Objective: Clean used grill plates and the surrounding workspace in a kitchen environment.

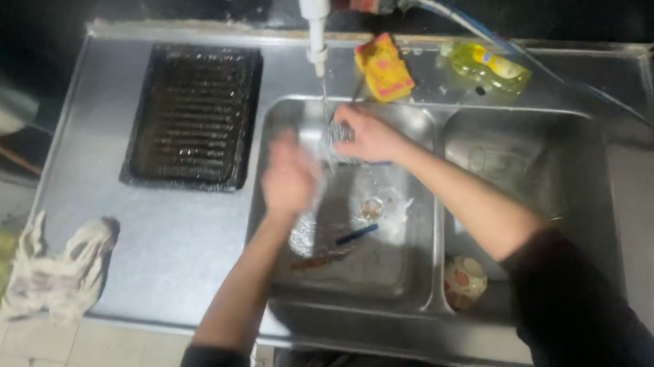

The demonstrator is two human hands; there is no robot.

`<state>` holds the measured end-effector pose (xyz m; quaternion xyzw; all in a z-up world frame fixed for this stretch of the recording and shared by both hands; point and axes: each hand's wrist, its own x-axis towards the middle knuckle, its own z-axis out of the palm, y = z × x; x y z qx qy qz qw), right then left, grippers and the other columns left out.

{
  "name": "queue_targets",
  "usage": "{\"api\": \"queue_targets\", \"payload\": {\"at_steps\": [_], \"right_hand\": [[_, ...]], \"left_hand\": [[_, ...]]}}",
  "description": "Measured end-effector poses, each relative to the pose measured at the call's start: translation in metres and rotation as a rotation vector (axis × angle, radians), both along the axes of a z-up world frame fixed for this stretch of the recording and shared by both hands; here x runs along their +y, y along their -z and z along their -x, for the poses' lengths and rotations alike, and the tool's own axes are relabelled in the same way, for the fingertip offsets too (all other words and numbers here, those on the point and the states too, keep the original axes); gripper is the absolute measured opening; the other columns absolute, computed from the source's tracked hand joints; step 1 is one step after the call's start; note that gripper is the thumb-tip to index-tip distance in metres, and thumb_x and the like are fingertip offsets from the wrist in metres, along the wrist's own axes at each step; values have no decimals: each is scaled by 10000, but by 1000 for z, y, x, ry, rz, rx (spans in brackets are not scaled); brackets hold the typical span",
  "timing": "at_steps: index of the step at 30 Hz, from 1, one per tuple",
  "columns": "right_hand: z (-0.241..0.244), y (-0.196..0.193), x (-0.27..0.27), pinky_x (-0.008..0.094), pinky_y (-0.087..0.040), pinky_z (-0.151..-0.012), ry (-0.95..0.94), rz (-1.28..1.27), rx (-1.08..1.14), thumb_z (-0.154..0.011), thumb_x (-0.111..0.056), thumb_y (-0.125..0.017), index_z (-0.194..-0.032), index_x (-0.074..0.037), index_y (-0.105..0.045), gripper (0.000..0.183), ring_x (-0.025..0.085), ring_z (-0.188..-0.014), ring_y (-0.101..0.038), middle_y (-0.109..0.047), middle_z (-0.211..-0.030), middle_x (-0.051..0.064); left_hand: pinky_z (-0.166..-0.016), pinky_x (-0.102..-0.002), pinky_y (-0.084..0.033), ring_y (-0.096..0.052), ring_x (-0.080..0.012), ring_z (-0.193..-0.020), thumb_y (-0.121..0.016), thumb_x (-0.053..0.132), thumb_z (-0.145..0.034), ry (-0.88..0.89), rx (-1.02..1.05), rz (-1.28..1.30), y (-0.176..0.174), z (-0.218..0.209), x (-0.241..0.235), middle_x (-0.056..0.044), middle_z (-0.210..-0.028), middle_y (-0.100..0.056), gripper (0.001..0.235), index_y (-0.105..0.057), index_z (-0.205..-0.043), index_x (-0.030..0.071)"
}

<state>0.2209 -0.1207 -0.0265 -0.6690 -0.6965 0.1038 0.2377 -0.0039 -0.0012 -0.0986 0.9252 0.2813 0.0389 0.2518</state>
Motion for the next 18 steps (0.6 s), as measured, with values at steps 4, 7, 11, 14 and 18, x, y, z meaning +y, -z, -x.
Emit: {"api": "queue_targets", "payload": {"at_steps": [4, 7, 11, 14, 18], "right_hand": [[5, 57, 17, 475, -526, -886, 215, 61, 49, -799, -248, -797, -1198, -71, -564, 496, 401, -1061, -648, -654, -1136, 196], [4, 48, 22, 461, -539, -875, 256, -6, 216, -805, -264, -810, -1158, -65, -566, 473, 372, -1009, -676, -685, -1045, 175], [13, 55, 30, 436, -552, -832, 262, -72, 504, -788, -292, -823, -1189, -75, -550, 531, 327, -967, -679, -688, -1045, 154], [36, 67, 19, 413, -559, -803, 307, 6, 529, -803, -309, -823, -1185, -62, -562, 525, 296, -923, -690, -696, -1030, 155], [32, 54, 20, 391, -549, -774, 292, -17, 333, -768, -296, -876, -1164, -40, -607, 543, 274, -862, -695, -710, -970, 146]], "left_hand": [[-981, -502, -507, -613, -325, -1235, -625, 228, -981, 190, 296, -342, -30, 55, -45, -127, -1351, -649, 390, -613, -1366, 170], [-978, -484, -512, -610, -313, -1236, -630, 227, -986, 224, 240, -592, -88, 78, -53, -121, -1367, -650, 422, -612, -1406, 185], [-1032, -462, -463, -545, -289, -1319, -774, 467, -849, 532, 611, -113, -88, 90, -25, -119, -1476, -544, 857, -414, -1610, 303], [-879, -415, -601, -767, -341, -1028, -505, 341, -1010, 218, 277, 553, -78, 117, -37, -181, -1024, -784, 372, -718, -1218, 118], [-772, -473, -565, -716, -338, -908, -584, 288, -959, 57, 252, -205, -85, 167, 9, -157, -1012, -722, 299, -642, -1189, 106]]}}
